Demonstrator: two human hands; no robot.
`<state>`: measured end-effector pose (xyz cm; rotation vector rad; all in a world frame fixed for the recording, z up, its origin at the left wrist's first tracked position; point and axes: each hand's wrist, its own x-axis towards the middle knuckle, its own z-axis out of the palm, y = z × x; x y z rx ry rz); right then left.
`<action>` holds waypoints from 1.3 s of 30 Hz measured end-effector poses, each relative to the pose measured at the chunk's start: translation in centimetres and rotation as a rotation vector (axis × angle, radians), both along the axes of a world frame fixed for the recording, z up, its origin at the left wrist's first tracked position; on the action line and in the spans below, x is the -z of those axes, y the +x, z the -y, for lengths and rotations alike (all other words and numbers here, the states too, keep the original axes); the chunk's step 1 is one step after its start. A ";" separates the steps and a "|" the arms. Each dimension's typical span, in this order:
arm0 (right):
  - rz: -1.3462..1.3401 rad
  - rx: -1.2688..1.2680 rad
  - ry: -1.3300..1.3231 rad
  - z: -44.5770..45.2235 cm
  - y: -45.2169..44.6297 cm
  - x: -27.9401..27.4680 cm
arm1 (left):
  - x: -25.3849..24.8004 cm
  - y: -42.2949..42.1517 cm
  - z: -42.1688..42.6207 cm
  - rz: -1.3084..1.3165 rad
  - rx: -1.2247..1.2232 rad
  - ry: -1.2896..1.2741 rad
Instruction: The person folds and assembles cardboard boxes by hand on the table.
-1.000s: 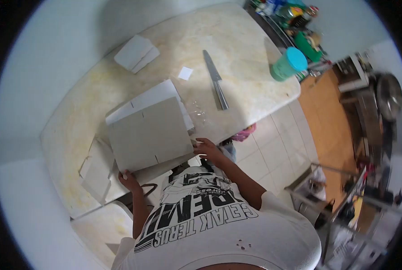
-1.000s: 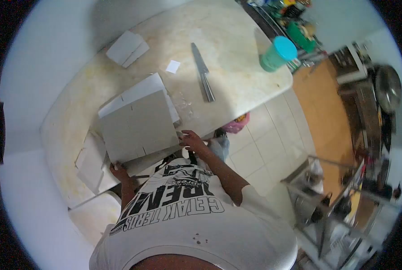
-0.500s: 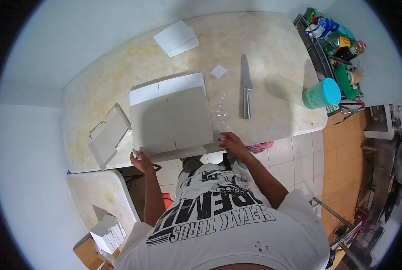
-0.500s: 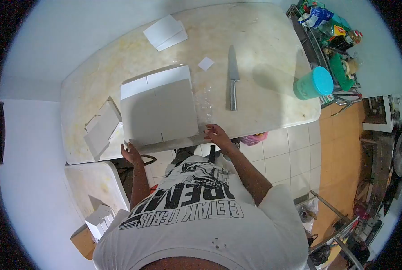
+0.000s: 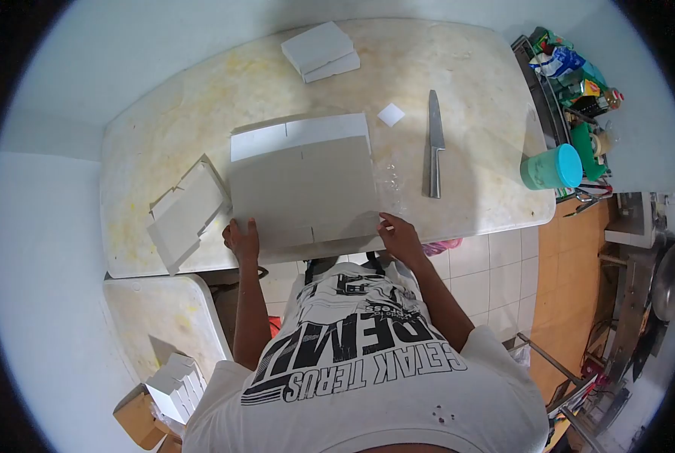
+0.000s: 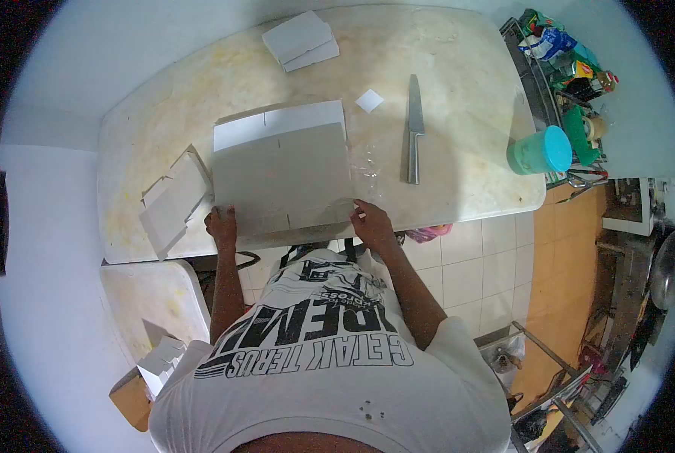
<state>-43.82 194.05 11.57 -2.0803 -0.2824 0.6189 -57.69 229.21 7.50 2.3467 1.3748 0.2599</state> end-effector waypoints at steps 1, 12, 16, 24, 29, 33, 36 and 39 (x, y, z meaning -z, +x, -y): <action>0.015 -0.017 -0.022 0.0 0.0 0.1 | -0.1 0.1 -0.1 -0.019 -0.012 -0.025; -0.075 0.028 0.096 1.7 -0.2 0.6 | -0.1 1.0 0.0 0.161 0.036 -0.150; -0.074 -0.056 0.144 3.4 0.9 0.4 | 0.1 1.7 1.9 0.190 0.001 -0.121; -0.043 -0.175 0.082 5.5 2.9 2.8 | -1.4 2.2 5.2 0.362 -0.138 -0.332; -0.023 -0.164 0.041 4.9 3.2 2.6 | -0.1 1.8 4.5 0.370 -0.119 -0.341; -0.017 -0.124 -0.032 3.7 2.2 2.5 | -0.1 2.0 3.5 0.340 -0.127 -0.411; -0.077 -0.071 -0.010 3.2 1.9 3.1 | -0.8 2.5 2.5 0.282 -0.150 -0.453; -0.160 -0.022 0.012 2.8 1.8 2.5 | -3.0 3.4 2.8 0.258 -0.136 -0.548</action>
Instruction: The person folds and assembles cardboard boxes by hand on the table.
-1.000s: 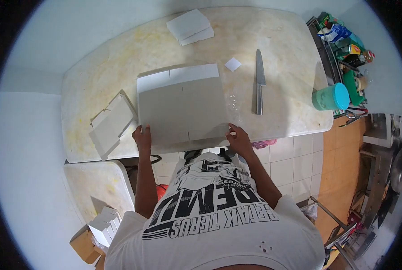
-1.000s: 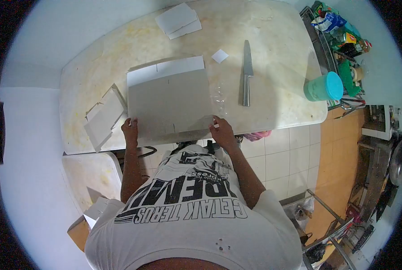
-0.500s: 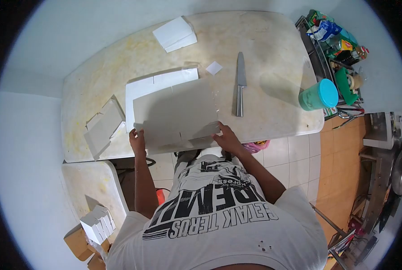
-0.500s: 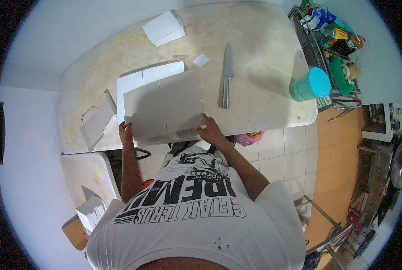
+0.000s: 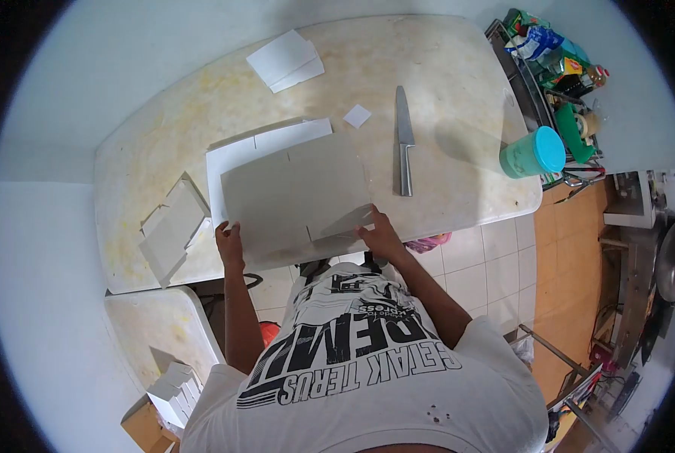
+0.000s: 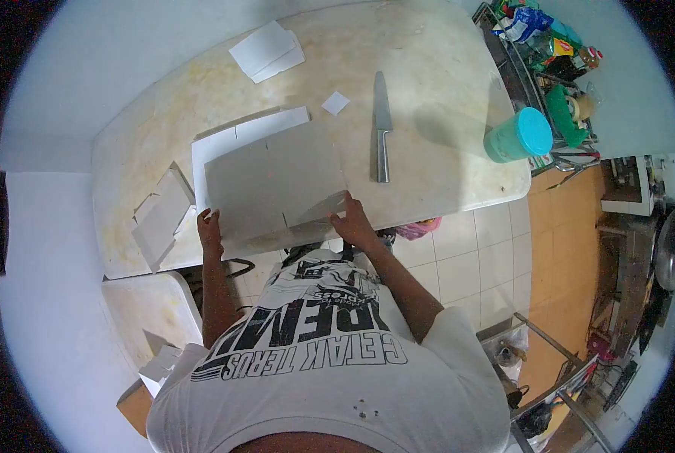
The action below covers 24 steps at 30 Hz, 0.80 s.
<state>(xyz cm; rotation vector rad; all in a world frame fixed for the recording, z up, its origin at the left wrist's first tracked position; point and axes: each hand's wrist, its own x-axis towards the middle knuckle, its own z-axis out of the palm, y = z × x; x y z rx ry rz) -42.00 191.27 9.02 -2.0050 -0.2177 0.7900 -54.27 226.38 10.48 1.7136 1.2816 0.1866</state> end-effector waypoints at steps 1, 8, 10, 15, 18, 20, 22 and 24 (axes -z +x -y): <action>-0.027 0.014 0.002 -0.1 0.0 -0.3 | 0.6 0.0 -0.4 -0.003 -0.009 0.017; 0.112 0.163 0.041 -0.8 -0.4 -1.3 | 0.4 -0.1 -1.7 0.010 0.075 -0.173; 0.315 0.177 -0.016 -1.2 -0.3 -1.1 | -1.1 0.0 -1.7 0.006 0.102 -0.267; 0.506 0.296 -0.276 -2.2 0.0 0.0 | -3.4 -0.3 -2.5 -0.017 0.167 -0.334; 0.549 0.305 -0.447 -4.4 -0.5 -1.6 | -1.6 -1.1 -4.0 0.048 0.310 -0.133; 0.515 0.335 -0.514 -5.7 -0.9 -2.4 | -1.8 -1.8 -5.0 0.065 0.345 -0.134; 0.658 0.286 -0.540 -5.9 -1.0 0.3 | -1.8 -2.1 -5.9 0.038 0.387 -0.181; 0.720 0.367 -0.581 -7.0 -1.6 3.2 | -2.2 -2.4 -6.6 0.027 0.354 -0.235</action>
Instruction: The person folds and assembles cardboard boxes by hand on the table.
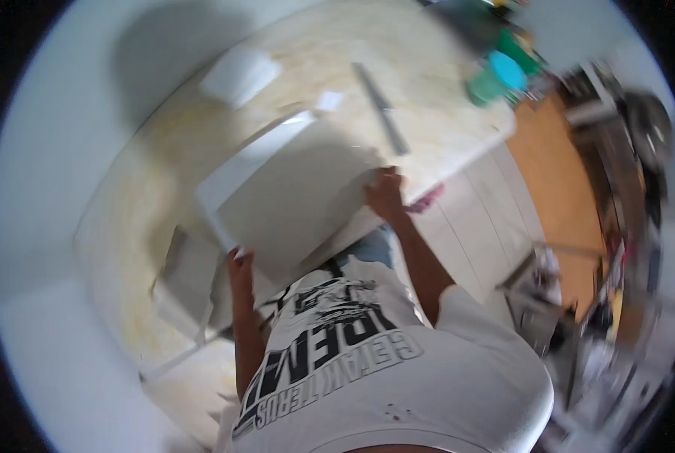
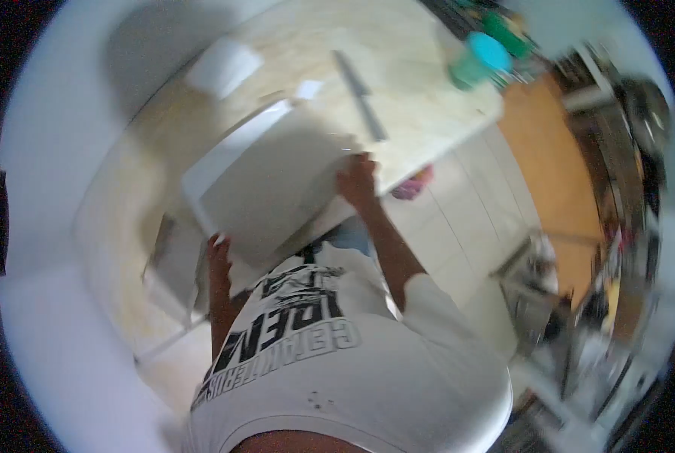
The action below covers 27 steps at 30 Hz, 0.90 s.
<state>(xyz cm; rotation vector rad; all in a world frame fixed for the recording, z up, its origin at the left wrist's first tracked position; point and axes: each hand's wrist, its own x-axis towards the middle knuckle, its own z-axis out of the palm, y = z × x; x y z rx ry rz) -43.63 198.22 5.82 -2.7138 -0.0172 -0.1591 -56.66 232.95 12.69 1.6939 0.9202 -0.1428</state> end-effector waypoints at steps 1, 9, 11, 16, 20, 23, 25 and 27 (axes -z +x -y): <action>0.038 0.036 -0.012 -0.5 -0.3 1.4 | 0.7 -0.1 -0.8 -0.010 -0.004 -0.051; -0.387 0.214 0.296 -1.6 -0.1 -6.9 | 0.7 1.0 -2.2 -0.193 0.205 -0.149; -0.429 0.196 0.294 -1.9 -0.4 -7.4 | 1.6 0.8 -2.4 -0.155 0.167 -0.162; -0.318 0.136 0.319 0.8 1.1 -3.4 | -0.3 2.9 1.0 -0.195 0.112 -0.068; -0.321 0.090 0.426 3.8 1.9 -4.4 | 1.4 2.9 2.6 -0.147 0.093 0.049; -0.364 -0.055 0.422 5.9 3.7 -4.8 | 3.9 2.9 4.0 -0.139 0.039 0.268; -0.435 -0.134 0.461 7.2 5.0 -4.5 | 1.7 4.2 7.2 -0.179 -0.076 0.364; -0.478 -0.201 0.526 8.6 6.0 -4.3 | 3.2 4.5 7.8 -0.141 -0.174 0.340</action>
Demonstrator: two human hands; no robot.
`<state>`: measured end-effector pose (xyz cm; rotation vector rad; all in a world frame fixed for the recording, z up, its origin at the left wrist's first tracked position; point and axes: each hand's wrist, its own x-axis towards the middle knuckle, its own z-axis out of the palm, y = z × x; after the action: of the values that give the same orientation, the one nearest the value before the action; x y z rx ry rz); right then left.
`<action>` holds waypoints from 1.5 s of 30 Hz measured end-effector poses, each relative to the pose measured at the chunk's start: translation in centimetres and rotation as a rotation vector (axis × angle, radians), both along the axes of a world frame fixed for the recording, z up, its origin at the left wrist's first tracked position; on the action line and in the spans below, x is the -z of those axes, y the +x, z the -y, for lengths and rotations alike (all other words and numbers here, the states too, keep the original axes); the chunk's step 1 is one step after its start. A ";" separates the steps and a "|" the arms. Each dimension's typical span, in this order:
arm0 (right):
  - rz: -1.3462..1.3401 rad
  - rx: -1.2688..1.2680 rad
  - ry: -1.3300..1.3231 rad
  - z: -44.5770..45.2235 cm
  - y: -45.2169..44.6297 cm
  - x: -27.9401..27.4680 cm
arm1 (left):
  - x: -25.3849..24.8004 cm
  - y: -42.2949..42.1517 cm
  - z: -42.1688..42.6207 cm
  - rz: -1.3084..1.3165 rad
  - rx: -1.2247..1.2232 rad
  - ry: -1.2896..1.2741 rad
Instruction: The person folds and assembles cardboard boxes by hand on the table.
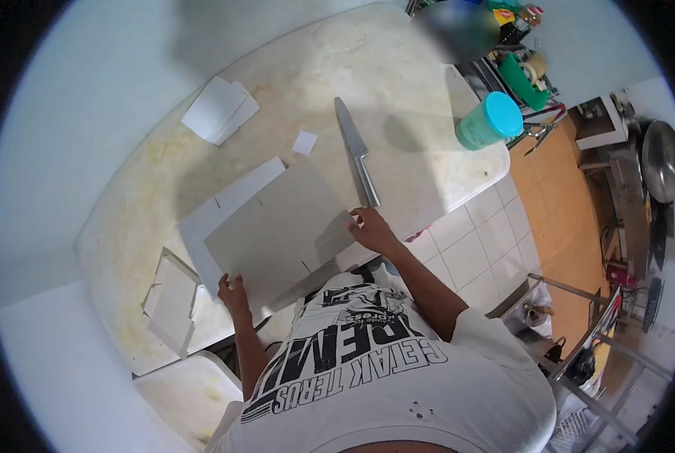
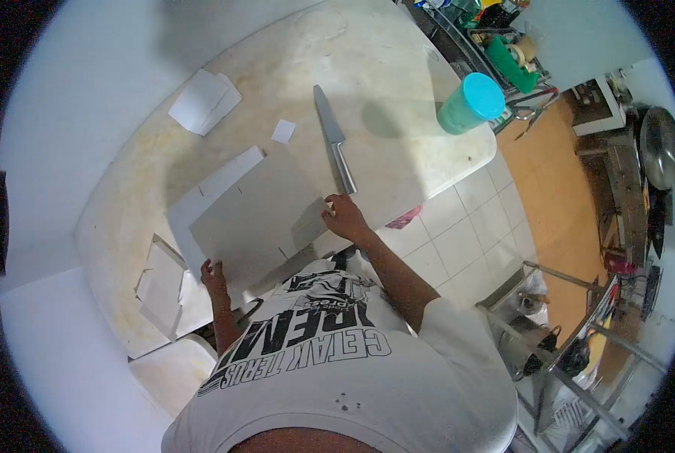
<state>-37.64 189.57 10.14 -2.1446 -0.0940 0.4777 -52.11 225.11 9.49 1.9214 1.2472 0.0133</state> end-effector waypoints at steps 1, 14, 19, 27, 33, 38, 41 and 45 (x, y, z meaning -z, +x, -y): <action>-0.007 -0.030 -0.006 0.7 0.5 0.3 | 1.2 0.0 -0.2 0.024 -0.040 -0.007; -0.120 0.011 0.229 4.4 0.5 1.7 | 2.1 3.5 0.9 -0.217 0.192 0.311; -0.294 0.183 0.490 4.1 -0.6 0.7 | 1.3 5.2 5.7 -0.194 0.400 0.587; -0.404 0.077 0.636 5.7 0.5 0.2 | 1.0 8.9 15.1 0.129 0.714 0.585; -0.451 -0.055 0.522 8.1 -0.9 1.7 | 3.3 9.4 17.6 0.191 0.595 0.670; -0.575 -0.133 0.522 8.9 -0.4 -0.1 | 3.2 8.2 10.9 -0.131 0.154 0.603; -0.575 -0.163 0.516 7.9 0.1 -0.3 | 1.7 8.1 7.8 -0.252 0.014 0.510; -0.508 -0.122 0.502 5.8 -0.2 1.6 | 4.3 7.4 2.4 -0.216 0.199 0.528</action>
<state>-37.80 183.82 8.53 -1.4866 -0.0512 0.9475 -44.70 222.71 5.20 2.5546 1.2718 0.0356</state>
